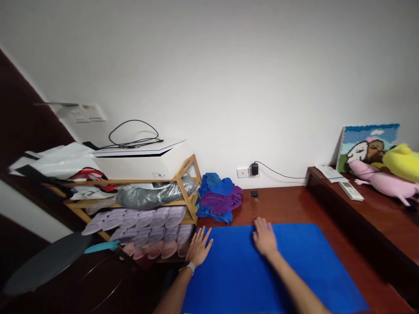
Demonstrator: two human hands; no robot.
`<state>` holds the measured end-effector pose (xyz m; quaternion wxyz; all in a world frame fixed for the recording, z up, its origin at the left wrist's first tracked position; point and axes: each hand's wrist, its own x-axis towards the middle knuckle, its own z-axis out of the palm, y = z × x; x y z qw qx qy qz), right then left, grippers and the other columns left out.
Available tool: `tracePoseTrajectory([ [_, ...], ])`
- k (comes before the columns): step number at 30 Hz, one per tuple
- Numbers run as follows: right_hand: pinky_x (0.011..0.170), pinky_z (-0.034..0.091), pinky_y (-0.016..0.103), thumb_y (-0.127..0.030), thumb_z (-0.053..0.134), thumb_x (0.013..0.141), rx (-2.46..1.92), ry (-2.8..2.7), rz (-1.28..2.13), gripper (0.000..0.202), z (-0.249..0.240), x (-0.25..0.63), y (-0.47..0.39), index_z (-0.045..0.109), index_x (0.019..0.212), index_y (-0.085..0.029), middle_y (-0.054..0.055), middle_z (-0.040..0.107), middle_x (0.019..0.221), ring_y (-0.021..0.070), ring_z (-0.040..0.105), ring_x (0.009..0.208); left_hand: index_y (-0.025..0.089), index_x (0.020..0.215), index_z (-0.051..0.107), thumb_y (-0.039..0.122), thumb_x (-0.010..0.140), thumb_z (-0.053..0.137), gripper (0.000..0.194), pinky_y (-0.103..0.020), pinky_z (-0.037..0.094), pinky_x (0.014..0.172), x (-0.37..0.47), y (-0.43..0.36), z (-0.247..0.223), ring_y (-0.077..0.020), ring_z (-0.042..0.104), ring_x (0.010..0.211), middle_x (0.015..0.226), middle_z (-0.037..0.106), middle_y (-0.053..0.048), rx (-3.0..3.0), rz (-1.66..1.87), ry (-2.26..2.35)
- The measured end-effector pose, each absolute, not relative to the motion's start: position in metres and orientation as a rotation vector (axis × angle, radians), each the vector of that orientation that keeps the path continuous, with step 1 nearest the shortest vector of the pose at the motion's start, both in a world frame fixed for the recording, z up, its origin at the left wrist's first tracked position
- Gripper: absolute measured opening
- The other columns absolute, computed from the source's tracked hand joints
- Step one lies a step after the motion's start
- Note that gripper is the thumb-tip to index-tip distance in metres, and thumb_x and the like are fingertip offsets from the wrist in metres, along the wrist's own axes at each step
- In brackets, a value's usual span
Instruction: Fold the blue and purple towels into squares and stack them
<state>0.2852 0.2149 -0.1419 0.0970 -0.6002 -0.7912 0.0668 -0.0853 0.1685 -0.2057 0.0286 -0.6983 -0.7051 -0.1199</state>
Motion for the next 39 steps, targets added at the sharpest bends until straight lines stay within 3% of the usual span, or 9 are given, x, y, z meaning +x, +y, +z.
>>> tracePoseTrajectory([
  [4, 0.131, 0.014, 0.052, -0.049, 0.031, 0.105, -1.337, -2.534, 0.479, 0.067, -0.160, 0.148, 0.177, 0.033, 0.166, -0.020, 0.007, 0.027, 0.172, 0.0280, 0.020, 0.161, 0.028, 0.161, 0.043, 0.050, 0.106, 0.040, 0.060, -0.053, 0.028, 0.128, -0.085, 0.166, -0.204, -0.0301, 0.032, 0.158, 0.171, 0.035, -0.011, -2.156, -0.365, -2.186],
  [8, 0.131, 0.016, 0.054, -0.054, 0.028, 0.106, -1.326, -2.539, 0.540, 0.067, -0.171, 0.122, 0.178, 0.033, 0.166, -0.024, 0.006, 0.027, 0.172, 0.0278, 0.020, 0.161, 0.029, 0.162, 0.042, 0.051, 0.106, 0.039, 0.060, -0.052, 0.029, 0.128, -0.088, 0.165, -0.205, -0.0293, 0.033, 0.158, 0.171, 0.037, -0.011, -2.153, -0.356, -2.184],
  [11, 0.131, 0.015, 0.054, -0.056, 0.028, 0.105, -1.477, -2.498, 0.451, 0.068, -0.175, 0.181, 0.199, 0.033, 0.166, -0.024, 0.006, 0.028, 0.171, 0.0274, 0.021, 0.161, 0.030, 0.162, 0.042, 0.051, 0.106, 0.039, 0.059, -0.052, 0.029, 0.127, -0.089, 0.165, -0.206, -0.0294, 0.033, 0.158, 0.171, 0.036, -0.009, -2.146, -0.379, -2.169],
  [18, 0.130, 0.016, 0.053, -0.053, 0.023, 0.102, -2.211, -2.124, 0.196, 0.073, -0.209, 0.449, 0.240, 0.027, 0.168, -0.022, 0.005, 0.023, 0.174, 0.0276, 0.019, 0.161, 0.031, 0.162, 0.041, 0.052, 0.106, 0.040, 0.060, -0.054, 0.028, 0.128, -0.089, 0.170, -0.206, -0.0301, 0.033, 0.158, 0.172, 0.034, -0.008, -2.130, -0.363, -2.177],
  [21, 0.131, 0.015, 0.051, -0.051, 0.016, 0.102, -2.334, -2.000, 0.188, 0.074, -0.222, 0.521, 0.241, 0.024, 0.168, -0.019, 0.004, 0.021, 0.175, 0.0265, 0.016, 0.162, 0.030, 0.162, 0.041, 0.053, 0.106, 0.040, 0.061, -0.053, 0.027, 0.128, -0.090, 0.171, -0.204, -0.0303, 0.032, 0.158, 0.172, 0.033, -0.008, -2.130, -0.311, -2.192],
  [26, 0.131, 0.015, 0.052, -0.052, 0.016, 0.102, -2.300, -1.981, 0.175, 0.074, -0.224, 0.537, 0.239, 0.025, 0.168, -0.020, 0.005, 0.023, 0.175, 0.0258, 0.016, 0.162, 0.029, 0.162, 0.041, 0.051, 0.106, 0.038, 0.060, -0.053, 0.025, 0.128, -0.090, 0.173, -0.202, -0.0303, 0.032, 0.158, 0.172, 0.033, -0.010, -2.140, -0.247, -2.205],
  [32, 0.131, 0.020, 0.049, -0.054, 0.023, 0.101, -2.336, -1.932, 0.355, 0.075, -0.191, 0.531, 0.239, 0.029, 0.167, -0.019, 0.006, 0.024, 0.174, 0.0268, 0.020, 0.161, 0.026, 0.163, 0.040, 0.053, 0.105, 0.039, 0.064, -0.054, 0.023, 0.128, -0.092, 0.181, -0.178, -0.0309, 0.028, 0.160, 0.173, 0.030, -0.011, -2.228, -0.121, -2.360],
  [35, 0.129, 0.026, 0.047, -0.056, 0.019, 0.102, -2.264, -1.836, 0.323, 0.076, -0.186, 0.545, 0.221, 0.032, 0.166, -0.016, 0.008, 0.028, 0.173, 0.0269, 0.024, 0.160, 0.026, 0.161, 0.043, 0.049, 0.106, 0.034, 0.061, -0.052, 0.027, 0.128, -0.083, 0.177, -0.161, -0.0288, 0.030, 0.159, 0.172, 0.034, -0.009, -2.233, -0.307, -2.317],
  [39, 0.127, 0.031, 0.049, -0.055, 0.018, 0.100, -2.169, -1.805, 0.157, 0.077, -0.215, 0.580, 0.174, 0.037, 0.164, -0.016, 0.010, 0.034, 0.171, 0.0302, 0.029, 0.158, 0.025, 0.159, 0.047, 0.041, 0.108, 0.028, 0.057, -0.048, 0.034, 0.126, -0.041, 0.141, -0.155, -0.0260, 0.037, 0.156, 0.168, 0.042, -0.007, -2.135, -0.646, -2.130],
])
